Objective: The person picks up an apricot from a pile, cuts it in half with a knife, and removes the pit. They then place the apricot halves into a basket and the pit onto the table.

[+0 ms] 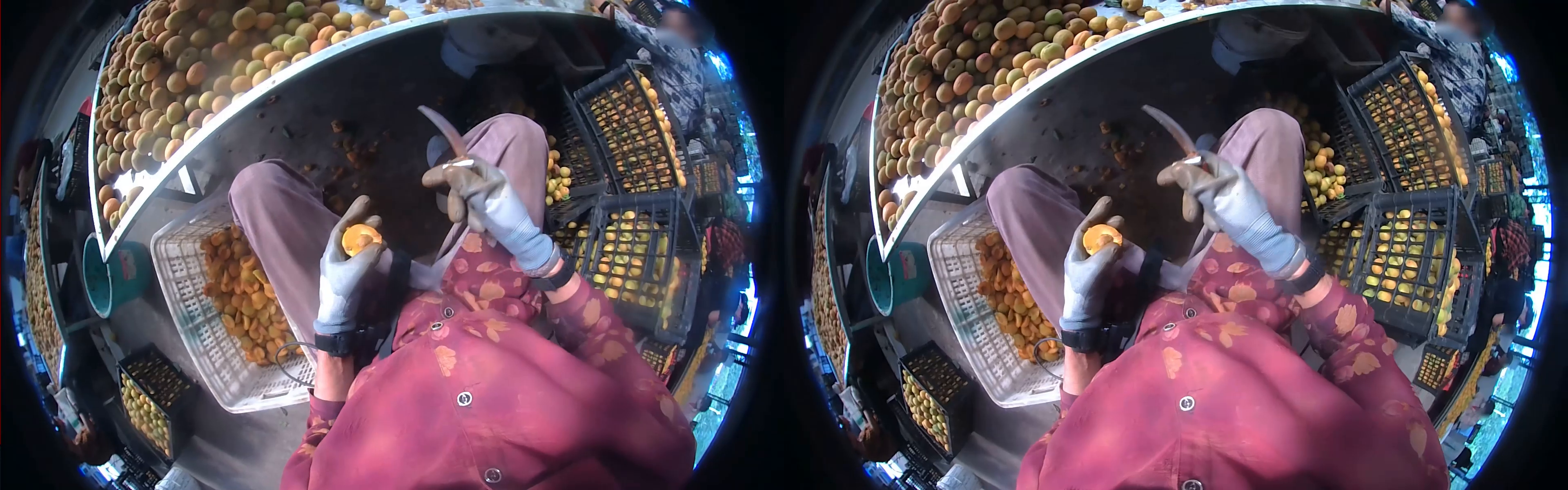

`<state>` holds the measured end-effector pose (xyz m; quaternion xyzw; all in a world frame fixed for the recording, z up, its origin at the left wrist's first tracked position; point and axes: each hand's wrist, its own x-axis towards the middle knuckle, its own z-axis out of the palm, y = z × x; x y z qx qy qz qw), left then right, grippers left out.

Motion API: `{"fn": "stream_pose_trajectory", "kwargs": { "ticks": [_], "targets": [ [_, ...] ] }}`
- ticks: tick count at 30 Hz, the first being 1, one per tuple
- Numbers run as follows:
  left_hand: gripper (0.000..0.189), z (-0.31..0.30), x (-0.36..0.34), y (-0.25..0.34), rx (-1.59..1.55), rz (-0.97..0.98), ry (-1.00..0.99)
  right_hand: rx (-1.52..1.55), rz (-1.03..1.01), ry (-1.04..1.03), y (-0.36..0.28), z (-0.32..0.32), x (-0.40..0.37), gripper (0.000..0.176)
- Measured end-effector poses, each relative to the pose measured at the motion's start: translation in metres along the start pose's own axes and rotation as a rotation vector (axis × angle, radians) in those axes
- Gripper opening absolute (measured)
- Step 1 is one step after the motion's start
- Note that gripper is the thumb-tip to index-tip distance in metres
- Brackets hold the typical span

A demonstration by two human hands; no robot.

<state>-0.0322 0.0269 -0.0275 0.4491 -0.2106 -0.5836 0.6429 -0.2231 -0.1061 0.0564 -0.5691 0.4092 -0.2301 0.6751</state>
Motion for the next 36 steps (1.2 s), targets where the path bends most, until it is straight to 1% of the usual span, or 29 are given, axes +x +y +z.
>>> {"fn": "stream_pose_trajectory", "kwargs": {
  "ticks": [2, 4, 5, 6, 8, 10, 12, 13, 14, 16, 17, 18, 19, 20, 21, 22, 23, 24, 26, 27, 28, 29, 30, 31, 32, 33, 34, 36],
  "targets": [
    [0.061, 0.005, 0.0, 0.002, -0.042, 0.042, 0.099, 0.023, -0.102, 0.113, -0.005, -0.02, 0.007, 0.038],
    [0.066, 0.002, 0.0, 0.007, -0.177, -0.012, 0.065, 0.042, -0.084, 0.188, -0.016, -0.044, 0.008, 0.041],
    [0.068, 0.003, 0.002, 0.008, -0.186, 0.02, 0.068, -0.027, -0.088, 0.252, -0.021, -0.051, 0.011, 0.044],
    [0.069, 0.004, 0.003, 0.011, -0.223, 0.009, 0.087, -0.097, -0.076, 0.319, -0.028, -0.058, 0.009, 0.045],
    [0.07, 0.004, 0.008, 0.02, -0.256, 0.029, 0.094, -0.143, -0.052, 0.415, -0.024, -0.074, 0.009, 0.045],
    [0.066, 0.002, 0.015, 0.039, -0.127, 0.052, 0.13, -0.13, -0.025, 0.453, -0.02, -0.083, 0.007, 0.045],
    [0.064, -0.005, 0.03, 0.055, 0.027, 0.125, 0.108, -0.112, 0.002, 0.487, -0.012, -0.093, 0.007, 0.045],
    [0.064, -0.009, 0.038, 0.064, 0.08, 0.13, 0.045, -0.07, -0.028, 0.453, -0.005, -0.099, 0.007, 0.045],
    [0.057, -0.011, 0.046, 0.073, 0.099, 0.121, 0.046, -0.028, -0.058, 0.419, 0.001, -0.104, 0.008, 0.046],
    [0.048, -0.007, 0.065, 0.086, 0.083, 0.098, 0.076, -0.011, -0.063, 0.421, 0.007, -0.112, 0.007, 0.047],
    [0.041, -0.012, 0.076, 0.085, 0.281, 0.15, 0.128, 0.077, -0.101, 0.378, 0.01, -0.12, 0.007, 0.049],
    [0.041, -0.015, 0.09, 0.084, 0.288, 0.139, 0.124, 0.165, -0.138, 0.335, 0.015, -0.128, 0.007, 0.05],
    [0.032, -0.016, 0.107, 0.083, 0.696, 0.268, 0.026, 0.2, -0.168, 0.309, 0.02, -0.134, 0.004, 0.057],
    [0.023, -0.003, 0.125, 0.084, 1.1, 0.397, -0.085, 0.209, -0.159, 0.319, 0.023, -0.14, 0.002, 0.057],
    [0.019, 0.016, 0.137, 0.083, 0.628, 0.006, 0.006, 0.288, -0.15, 0.293, 0.025, -0.144, -0.001, 0.061],
    [0.021, 0.037, 0.15, 0.08, 0.737, 0.011, -0.045, 0.366, -0.141, 0.268, 0.025, -0.148, -0.003, 0.064],
    [0.023, 0.032, 0.172, 0.068, 0.702, -0.128, -0.034, 0.345, -0.066, 0.305, 0.022, -0.149, -0.007, 0.067],
    [0.025, 0.024, 0.193, 0.051, 0.664, -0.264, -0.023, 0.352, -0.059, 0.316, 0.024, -0.15, -0.01, 0.067],
    [0.024, 0.033, 0.223, 0.019, 0.87, -0.326, -0.059, 0.183, -0.08, 0.429, 0.029, -0.153, -0.016, 0.065],
    [0.026, 0.032, 0.234, -0.001, 0.878, -0.363, -0.108, 0.204, -0.033, 0.423, 0.024, -0.153, -0.018, 0.066],
    [0.025, 0.03, 0.246, -0.019, 1.011, -0.438, -0.138, 0.21, -0.026, 0.43, 0.025, -0.155, -0.021, 0.066],
    [0.029, 0.013, 0.259, -0.05, 1.229, -0.405, -0.254, 0.22, -0.015, 0.435, 0.026, -0.157, -0.023, 0.068],
    [0.034, 0.013, 0.266, -0.073, 1.448, -0.439, -0.344, 0.229, -0.006, 0.439, 0.026, -0.16, -0.025, 0.07],
    [0.04, -0.029, 0.275, -0.131, 1.444, -0.239, -0.538, 0.199, 0.022, 0.427, 0.023, -0.164, -0.027, 0.069],
    [0.042, -0.012, 0.277, -0.146, 1.531, -0.416, -0.383, 0.2, 0.03, 0.433, 0.025, -0.165, -0.029, 0.069],
    [0.044, 0.008, 0.272, -0.147, 1.476, -0.48, -0.381, 0.267, 0.033, 0.434, 0.028, -0.167, -0.031, 0.069],
    [0.041, -0.024, 0.276, -0.198, 1.483, -0.429, -0.394, 0.335, 0.034, 0.436, 0.031, -0.166, -0.032, 0.069],
    [0.033, -0.05, 0.284, -0.264, 1.577, -0.466, -0.525, 0.341, 0.034, 0.436, 0.032, -0.165, -0.035, 0.071]
  ]
}}
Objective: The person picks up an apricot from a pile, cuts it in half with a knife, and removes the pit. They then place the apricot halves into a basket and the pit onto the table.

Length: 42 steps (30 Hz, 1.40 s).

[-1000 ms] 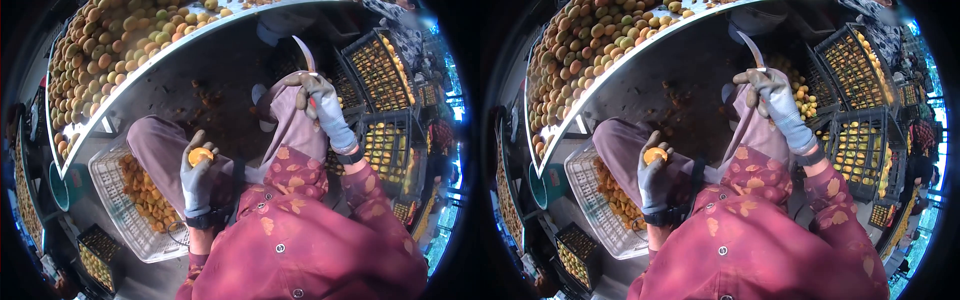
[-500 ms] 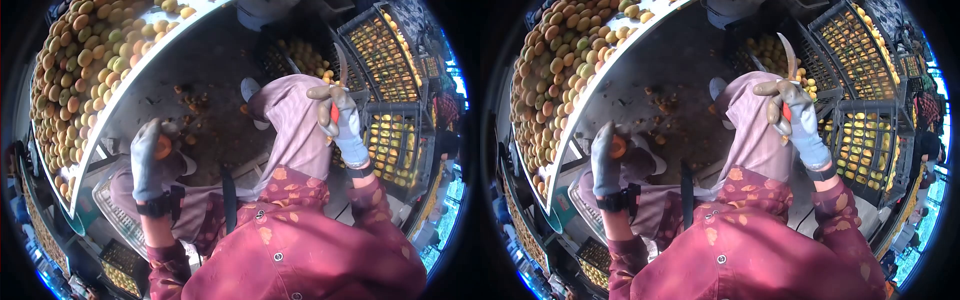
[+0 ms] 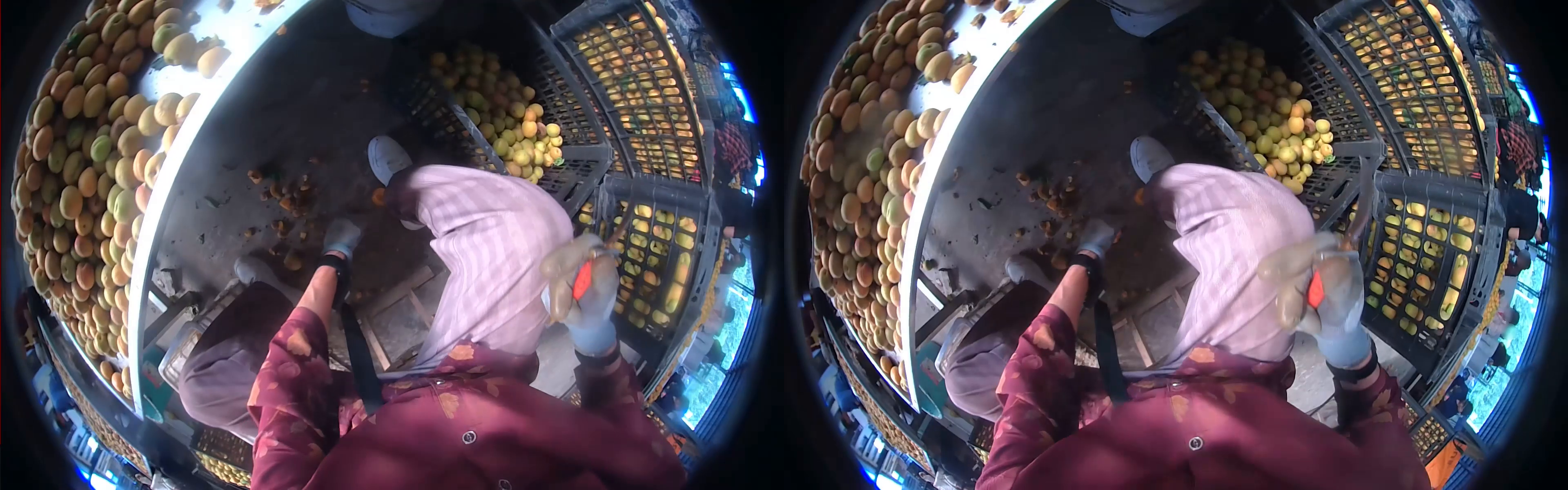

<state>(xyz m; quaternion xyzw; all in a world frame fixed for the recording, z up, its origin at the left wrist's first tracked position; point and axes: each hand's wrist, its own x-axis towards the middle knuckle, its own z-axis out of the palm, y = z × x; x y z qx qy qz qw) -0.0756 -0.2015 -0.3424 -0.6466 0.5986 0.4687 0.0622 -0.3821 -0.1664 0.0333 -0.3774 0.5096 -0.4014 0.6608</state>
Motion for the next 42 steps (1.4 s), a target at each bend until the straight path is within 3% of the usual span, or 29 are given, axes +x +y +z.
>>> {"fn": "stream_pose_trajectory", "kwargs": {
  "ticks": [4, 6, 8, 9, 10, 12, 16, 17, 18, 19, 20, 22, 25, 27, 29, 33, 35, 37, 38, 40, 41, 42],
  "targets": [
    [0.026, 0.042, 0.039, -0.001, 0.031, 0.185, -0.02, 0.02, 0.011, -0.024, 0.004, -0.016, -0.001, 0.075],
    [0.023, 0.051, 0.058, 0.002, 0.38, 0.246, 0.021, 0.0, 0.019, -0.094, 0.003, -0.017, 0.0, 0.075],
    [0.023, 0.068, 0.08, -0.003, 0.369, 0.228, 0.088, 0.056, 0.147, 0.099, 0.0, -0.012, -0.008, 0.079],
    [0.023, 0.076, 0.091, -0.006, 0.362, 0.209, 0.157, -0.103, 0.093, 0.291, 0.001, 0.001, -0.021, 0.081],
    [0.023, 0.082, 0.095, -0.005, 0.356, 0.2, 0.16, -0.106, 0.095, 0.281, -0.001, 0.002, -0.023, 0.081],
    [0.024, 0.09, 0.102, -0.002, 0.277, 0.036, 0.226, -0.193, 0.177, 0.34, -0.005, 0.003, -0.02, 0.08],
    [0.032, 0.095, 0.094, 0.007, 0.383, 0.042, 0.207, -0.237, 0.126, 0.25, -0.007, 0.006, -0.017, 0.078],
    [0.037, 0.097, 0.082, 0.018, 0.125, -0.142, 0.339, -0.236, 0.117, 0.242, -0.007, 0.005, -0.012, 0.078],
    [0.043, 0.096, 0.073, 0.03, -0.141, -0.32, 0.465, -0.151, 0.118, 0.076, -0.008, 0.002, -0.003, 0.076],
    [0.043, 0.091, 0.068, 0.041, -0.148, -0.32, 0.477, -0.069, 0.118, -0.09, -0.009, 0.002, 0.003, 0.073],
    [0.046, 0.086, 0.066, 0.051, -0.182, -0.383, 0.427, -0.078, 0.111, -0.1, -0.009, 0.009, 0.001, 0.073],
    [0.049, 0.082, 0.058, 0.065, -0.232, -0.449, 0.38, -0.172, 0.073, 0.33, -0.005, 0.028, -0.01, 0.067],
    [0.041, 0.08, 0.047, 0.069, -0.246, -0.383, 0.496, -0.082, 0.159, 0.28, -0.01, 0.018, -0.016, 0.063],
    [0.03, 0.081, 0.041, 0.061, 0.16, -0.182, 0.277, -0.001, 0.207, 0.17, -0.009, 0.002, -0.016, 0.063],
    [0.025, 0.089, 0.038, 0.052, 0.186, -0.13, 0.291, 0.088, 0.261, 0.065, -0.006, 0.001, -0.014, 0.063],
    [0.018, 0.092, 0.036, 0.05, 0.092, -0.021, 0.352, 0.046, 0.246, 0.268, -0.009, 0.014, -0.014, 0.063],
    [0.018, 0.098, 0.037, 0.047, 0.186, -0.067, 0.378, 0.036, 0.237, 0.314, -0.01, 0.02, -0.012, 0.063],
    [0.018, 0.092, 0.032, 0.045, 0.287, -0.117, 0.415, -0.013, 0.072, 0.145, -0.011, 0.025, -0.001, 0.035],
    [0.019, 0.082, 0.027, 0.044, 0.309, -0.091, 0.424, -0.006, 0.061, 0.128, -0.011, 0.026, 0.001, 0.035],
    [0.02, 0.071, 0.022, 0.036, 0.341, -0.096, 0.45, -0.283, -0.055, 0.245, -0.001, 0.026, 0.002, 0.057],
    [0.024, 0.075, 0.033, 0.03, 0.105, -0.127, 0.532, -0.797, -0.286, 0.211, 0.02, -0.002, -0.002, 0.057],
    [0.028, 0.073, 0.039, 0.028, -0.134, -0.154, 0.616, -0.779, -0.304, 0.178, 0.016, 0.005, 0.0, 0.057]
  ]
}}
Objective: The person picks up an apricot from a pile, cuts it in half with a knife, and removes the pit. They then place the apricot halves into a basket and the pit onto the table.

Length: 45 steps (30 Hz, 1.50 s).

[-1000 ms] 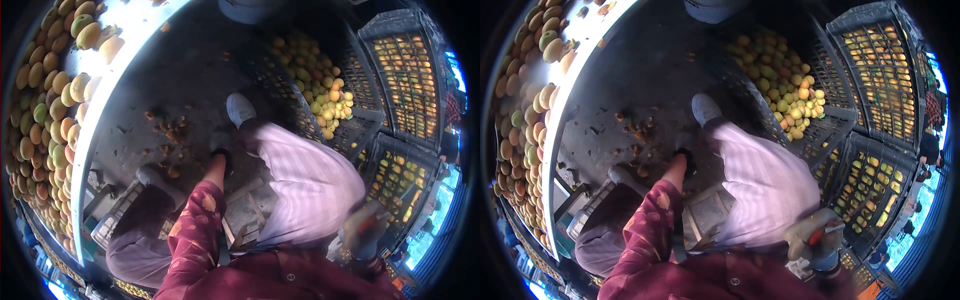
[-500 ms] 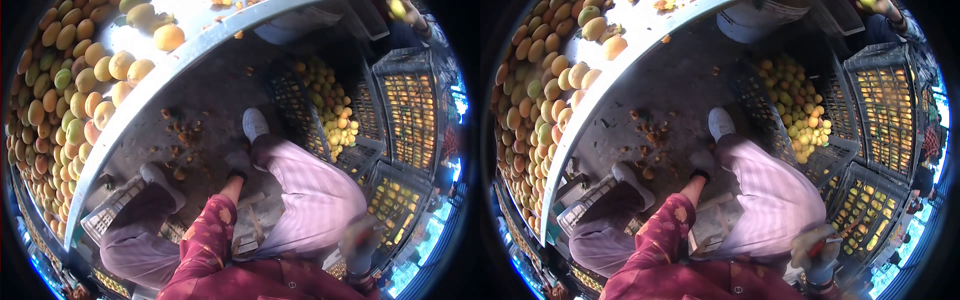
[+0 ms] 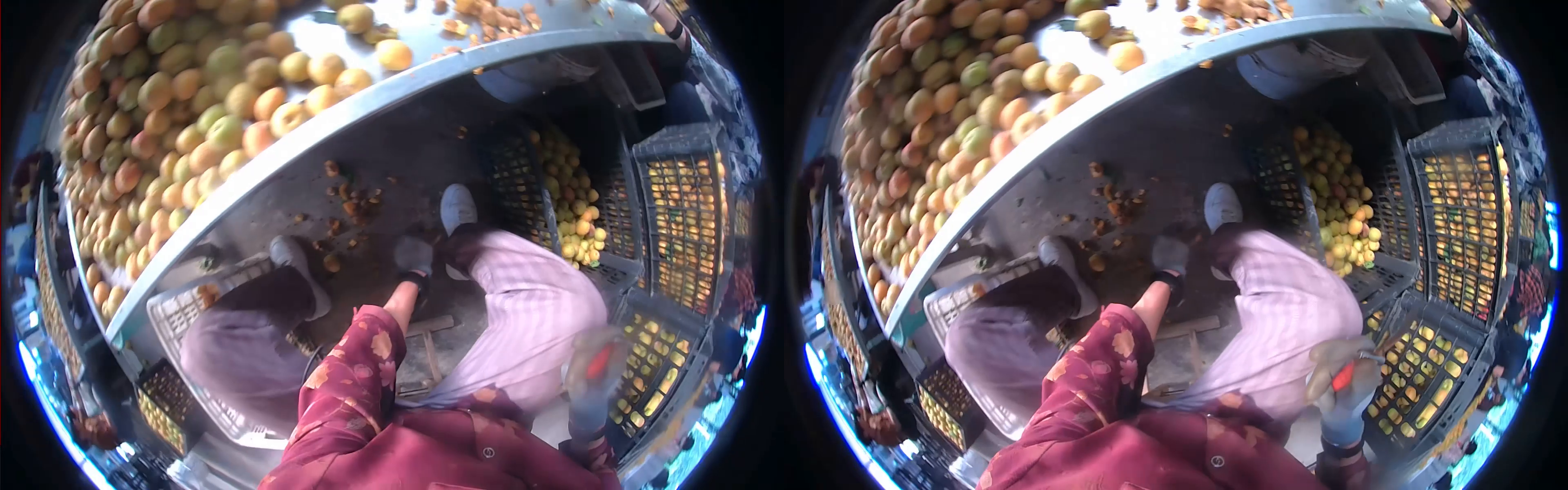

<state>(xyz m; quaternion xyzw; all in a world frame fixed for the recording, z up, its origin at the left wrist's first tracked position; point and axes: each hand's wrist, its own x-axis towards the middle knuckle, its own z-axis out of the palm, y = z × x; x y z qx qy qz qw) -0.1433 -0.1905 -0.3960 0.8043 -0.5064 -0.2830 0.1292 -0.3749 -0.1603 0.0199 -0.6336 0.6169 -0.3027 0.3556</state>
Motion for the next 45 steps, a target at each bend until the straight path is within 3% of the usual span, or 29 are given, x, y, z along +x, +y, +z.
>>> {"fn": "stream_pose_trajectory", "kwargs": {
  "ticks": [2, 4, 6, 8, 10, 14, 15, 16, 18, 20, 22, 23, 24, 26, 28, 30, 36, 41, 44, 45],
  "targets": [
    [0.032, -0.094, -0.003, 0.054, -0.174, -0.234, 0.099, 0.842, 0.359, -0.155, -0.02, 0.007, 0.013, 0.055],
    [0.029, -0.167, -0.018, 0.08, -0.236, 0.035, 0.27, 0.734, 0.27, -0.186, -0.021, 0.01, 0.013, 0.059],
    [0.026, -0.235, -0.033, 0.095, -0.909, -0.206, 0.224, 0.793, 0.165, -0.201, -0.032, 0.02, 0.017, 0.06],
    [0.023, -0.328, -0.077, 0.117, -1.231, -0.19, 0.31, 0.755, 0.184, -0.191, -0.036, 0.025, 0.016, 0.059],
    [0.019, -0.408, -0.138, 0.111, -1.158, -0.04, 0.447, 0.716, 0.118, -0.201, -0.042, 0.032, 0.013, 0.058],
    [0.025, -0.475, -0.229, 0.043, -1.144, -0.092, 0.747, 0.595, 0.08, -0.252, -0.061, 0.044, -0.001, 0.055],
    [0.028, -0.476, -0.241, 0.009, -1.023, -0.212, 0.775, 0.573, -0.058, -0.317, -0.063, 0.047, -0.005, 0.048],
    [0.032, -0.471, -0.248, -0.026, -0.901, -0.329, 0.797, 0.573, -0.067, -0.319, -0.076, 0.049, -0.011, 0.048],
    [0.046, -0.461, -0.276, -0.068, -1.325, -0.336, 0.713, 0.546, 0.073, -0.413, -0.117, 0.056, -0.027, 0.041],
    [0.066, -0.453, -0.292, -0.084, -1.442, -0.283, 0.684, 0.517, 0.071, -0.442, -0.131, 0.062, -0.037, 0.036],
    [0.075, -0.45, -0.304, -0.086, -1.848, -0.117, 0.404, 0.53, 0.09, -0.512, -0.135, 0.067, -0.044, 0.034],
    [0.081, -0.452, -0.304, -0.07, -1.854, -0.159, 0.395, 0.522, 0.092, -0.512, -0.139, 0.069, -0.047, 0.034],
    [0.081, -0.448, -0.306, -0.069, -1.903, -0.011, 0.258, 0.53, 0.083, -0.545, -0.144, 0.073, -0.049, 0.033],
    [0.083, -0.433, -0.295, -0.041, -1.669, -0.031, 0.495, 0.547, 0.072, -0.597, -0.154, 0.081, -0.056, 0.032],
    [0.081, -0.434, -0.3, -0.04, -2.058, 0.155, 0.014, 0.464, 0.079, -0.639, -0.166, 0.085, -0.062, 0.029],
    [0.083, -0.428, -0.3, -0.023, -2.2, 0.124, -0.077, 0.453, 0.145, -0.677, -0.176, 0.092, -0.069, 0.026],
    [0.084, -0.418, -0.304, 0.011, -2.158, -0.023, -0.02, 0.511, 0.197, -0.787, -0.171, 0.117, -0.081, 0.021],
    [0.077, -0.409, -0.307, 0.019, -2.221, 0.119, -0.141, 0.453, 0.283, -0.795, -0.175, 0.13, -0.089, 0.017],
    [0.066, -0.408, -0.31, 0.026, -2.02, 0.119, -0.072, 0.441, 0.276, -0.806, -0.164, 0.133, -0.087, 0.019],
    [0.063, -0.407, -0.312, 0.026, -1.942, 0.152, -0.053, 0.385, 0.073, -0.764, -0.153, 0.133, -0.084, 0.02]
  ]
}}
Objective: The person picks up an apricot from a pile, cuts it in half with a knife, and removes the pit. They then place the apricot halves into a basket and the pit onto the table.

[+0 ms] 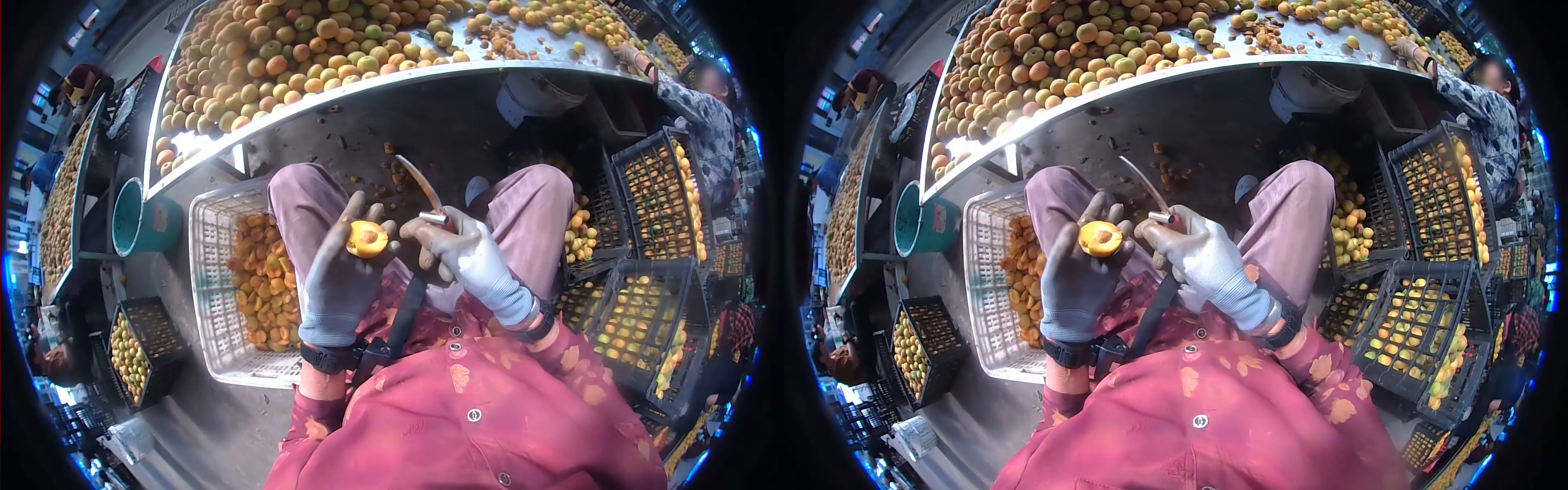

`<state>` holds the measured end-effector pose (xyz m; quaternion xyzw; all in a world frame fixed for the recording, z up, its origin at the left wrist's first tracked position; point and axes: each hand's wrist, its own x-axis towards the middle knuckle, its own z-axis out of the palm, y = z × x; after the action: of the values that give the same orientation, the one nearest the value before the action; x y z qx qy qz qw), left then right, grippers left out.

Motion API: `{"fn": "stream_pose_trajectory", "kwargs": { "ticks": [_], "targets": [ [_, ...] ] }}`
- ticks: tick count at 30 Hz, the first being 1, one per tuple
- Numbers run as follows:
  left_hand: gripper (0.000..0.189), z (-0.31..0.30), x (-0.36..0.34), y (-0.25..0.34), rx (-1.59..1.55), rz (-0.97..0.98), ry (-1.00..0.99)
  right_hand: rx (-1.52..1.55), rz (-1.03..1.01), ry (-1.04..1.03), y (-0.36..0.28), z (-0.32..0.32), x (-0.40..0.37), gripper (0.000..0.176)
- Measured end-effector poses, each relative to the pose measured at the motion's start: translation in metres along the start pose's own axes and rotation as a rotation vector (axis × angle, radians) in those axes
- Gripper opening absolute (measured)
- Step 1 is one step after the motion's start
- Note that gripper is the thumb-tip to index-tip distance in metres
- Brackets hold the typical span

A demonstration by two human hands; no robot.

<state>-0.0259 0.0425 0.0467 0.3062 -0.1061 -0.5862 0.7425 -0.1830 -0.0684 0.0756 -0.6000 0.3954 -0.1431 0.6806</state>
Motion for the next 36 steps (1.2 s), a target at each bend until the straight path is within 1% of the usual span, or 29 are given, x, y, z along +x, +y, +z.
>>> {"fn": "stream_pose_trajectory", "kwargs": {
  "ticks": [1, 2, 3, 5, 6, 7, 9, 10, 11, 13, 14, 15, 17, 18, 19, 21, 25, 27, 28, 30, 31, 33, 34, 35, 36],
  "targets": [
    [0.061, 0.001, -0.001, 0.0, 0.078, 0.026, -0.016, -0.128, -0.166, 0.012, 0.001, -0.002, 0.001, 0.021],
    [0.066, 0.003, -0.002, 0.0, 0.042, 0.016, 0.009, 0.106, 0.08, 0.048, -0.009, -0.004, -0.001, 0.024],
    [0.066, 0.005, -0.003, -0.001, 0.041, 0.014, 0.012, 0.107, 0.084, 0.048, -0.007, -0.003, 0.001, 0.024],
    [0.071, 0.01, -0.004, -0.006, 0.288, 0.06, -0.028, 0.253, -0.108, 0.133, 0.0, -0.004, 0.003, 0.028],
    [0.069, 0.016, -0.004, -0.008, 0.309, 0.029, 0.032, 0.168, -0.186, 0.149, 0.0, -0.007, 0.002, 0.028],
    [0.069, 0.012, -0.004, -0.011, 0.307, 0.022, 0.033, 0.168, -0.18, 0.153, -0.003, -0.011, 0.0, 0.028],
    [0.068, 0.002, -0.003, -0.021, 0.359, -0.125, 0.013, 0.135, -0.073, 0.054, -0.013, -0.019, -0.006, 0.028],
    [0.06, 0.007, -0.006, -0.022, 0.391, -0.118, 0.049, 0.027, -0.071, 0.079, -0.015, -0.018, -0.007, 0.028],
    [0.06, 0.005, -0.006, -0.023, 0.39, -0.125, 0.046, 0.028, -0.066, 0.085, -0.011, -0.017, -0.006, 0.028],
    [0.055, 0.0, -0.005, -0.025, 0.57, -0.063, 0.034, -0.463, -0.407, 0.042, 0.001, -0.016, -0.004, 0.031],
    [0.051, -0.001, -0.003, -0.028, 0.524, 0.021, 0.048, -0.318, -0.157, 0.008, -0.004, -0.014, -0.008, 0.032],
    [0.051, -0.002, -0.003, -0.027, 0.523, 0.018, 0.048, -0.318, -0.153, 0.01, -0.002, -0.015, -0.013, 0.032],
    [0.053, -0.003, -0.003, -0.022, 0.619, 0.02, 0.066, -0.661, -0.349, -0.059, 0.003, -0.019, -0.02, 0.032],
    [0.054, 0.001, -0.003, -0.02, 0.598, 0.044, 0.064, -0.681, -0.276, -0.079, 0.001, -0.019, -0.022, 0.034],
    [0.054, 0.002, -0.004, -0.018, 0.596, 0.04, 0.062, -0.682, -0.272, -0.076, 0.002, -0.02, -0.022, 0.034],
    [0.056, 0.002, -0.005, -0.016, 0.706, 0.034, 0.076, -0.739, -0.366, -0.113, 0.006, -0.022, -0.023, 0.037],
    [0.056, 0.005, -0.008, -0.015, 0.659, 0.001, 0.09, -0.697, -0.351, -0.158, 0.008, -0.026, -0.022, 0.039],
    [0.056, 0.005, -0.007, -0.017, 0.73, 0.062, 0.101, -0.746, -0.332, -0.169, 0.009, -0.027, -0.023, 0.038],
    [0.056, 0.006, -0.007, -0.017, 0.73, 0.062, 0.1, -0.746, -0.331, -0.168, 0.011, -0.027, -0.023, 0.038],
    [0.055, 0.01, -0.009, -0.017, 0.689, 0.002, 0.165, -0.852, -0.433, -0.086, 0.02, -0.026, -0.023, 0.028],
    [0.055, 0.009, -0.008, -0.019, 0.689, -0.001, 0.161, -0.853, -0.43, -0.082, 0.025, -0.026, -0.021, 0.028],
    [0.052, 0.005, -0.005, -0.024, 0.687, -0.013, 0.202, -0.942, -0.547, 0.177, 0.039, -0.024, -0.013, 0.019],
    [0.052, 0.008, -0.005, -0.022, 0.689, -0.012, 0.201, -0.804, -0.48, 0.309, 0.041, -0.026, -0.002, 0.03],
    [0.051, 0.014, -0.009, -0.019, 0.611, -0.028, 0.189, -0.791, -0.415, 0.416, 0.034, -0.034, 0.0, 0.026],
    [0.05, 0.017, -0.011, -0.017, 0.528, -0.034, 0.185, -0.56, -0.288, 0.352, 0.033, -0.039, 0.0, 0.024]
  ]
}}
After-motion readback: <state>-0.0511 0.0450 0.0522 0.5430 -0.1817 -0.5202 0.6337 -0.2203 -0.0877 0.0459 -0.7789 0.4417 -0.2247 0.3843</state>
